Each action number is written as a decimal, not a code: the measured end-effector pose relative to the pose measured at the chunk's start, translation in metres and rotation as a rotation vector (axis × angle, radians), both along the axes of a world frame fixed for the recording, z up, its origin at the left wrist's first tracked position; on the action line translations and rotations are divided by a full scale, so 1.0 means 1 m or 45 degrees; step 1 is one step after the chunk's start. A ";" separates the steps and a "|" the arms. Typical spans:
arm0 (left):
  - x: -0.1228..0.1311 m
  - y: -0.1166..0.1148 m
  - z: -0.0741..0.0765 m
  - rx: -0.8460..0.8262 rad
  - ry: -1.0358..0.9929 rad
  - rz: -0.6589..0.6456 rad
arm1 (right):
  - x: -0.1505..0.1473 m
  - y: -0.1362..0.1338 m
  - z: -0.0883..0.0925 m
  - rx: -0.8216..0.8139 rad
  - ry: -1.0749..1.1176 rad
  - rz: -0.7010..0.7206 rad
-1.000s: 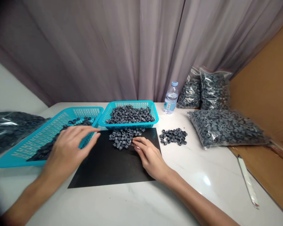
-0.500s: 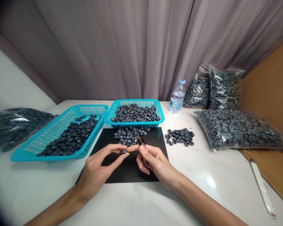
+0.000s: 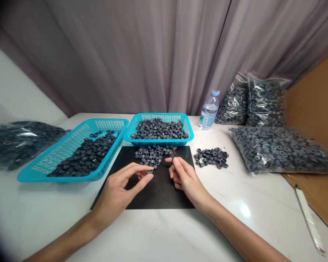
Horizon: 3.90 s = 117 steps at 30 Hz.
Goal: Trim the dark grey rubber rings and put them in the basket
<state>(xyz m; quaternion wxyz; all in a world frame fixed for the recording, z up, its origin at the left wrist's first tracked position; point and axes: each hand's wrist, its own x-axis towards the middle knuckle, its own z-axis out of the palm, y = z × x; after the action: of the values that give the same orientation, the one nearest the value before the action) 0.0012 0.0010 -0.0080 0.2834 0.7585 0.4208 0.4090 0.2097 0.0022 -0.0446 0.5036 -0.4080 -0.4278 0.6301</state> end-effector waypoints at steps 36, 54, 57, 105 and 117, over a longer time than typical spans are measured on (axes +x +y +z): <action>0.007 -0.002 0.018 -0.923 -0.512 -0.255 | -0.001 -0.001 0.006 0.015 -0.233 0.156; 0.005 0.007 0.012 -1.002 -0.668 -0.182 | -0.001 -0.001 0.003 0.027 -0.200 0.149; 0.005 0.007 0.011 -1.011 -0.676 -0.202 | -0.001 -0.001 0.002 0.021 -0.199 0.148; -0.035 0.030 0.029 0.964 0.732 0.500 | 0.025 0.023 -0.018 0.948 -1.340 -0.070; -0.003 0.009 -0.014 0.206 0.334 0.018 | 0.009 0.002 0.009 0.406 -0.420 0.224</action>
<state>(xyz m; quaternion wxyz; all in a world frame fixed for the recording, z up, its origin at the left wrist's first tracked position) -0.0020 0.0102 -0.0224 0.1611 0.8228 0.4252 0.3409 0.2190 0.0040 -0.0351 0.4280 -0.3819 -0.6322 0.5208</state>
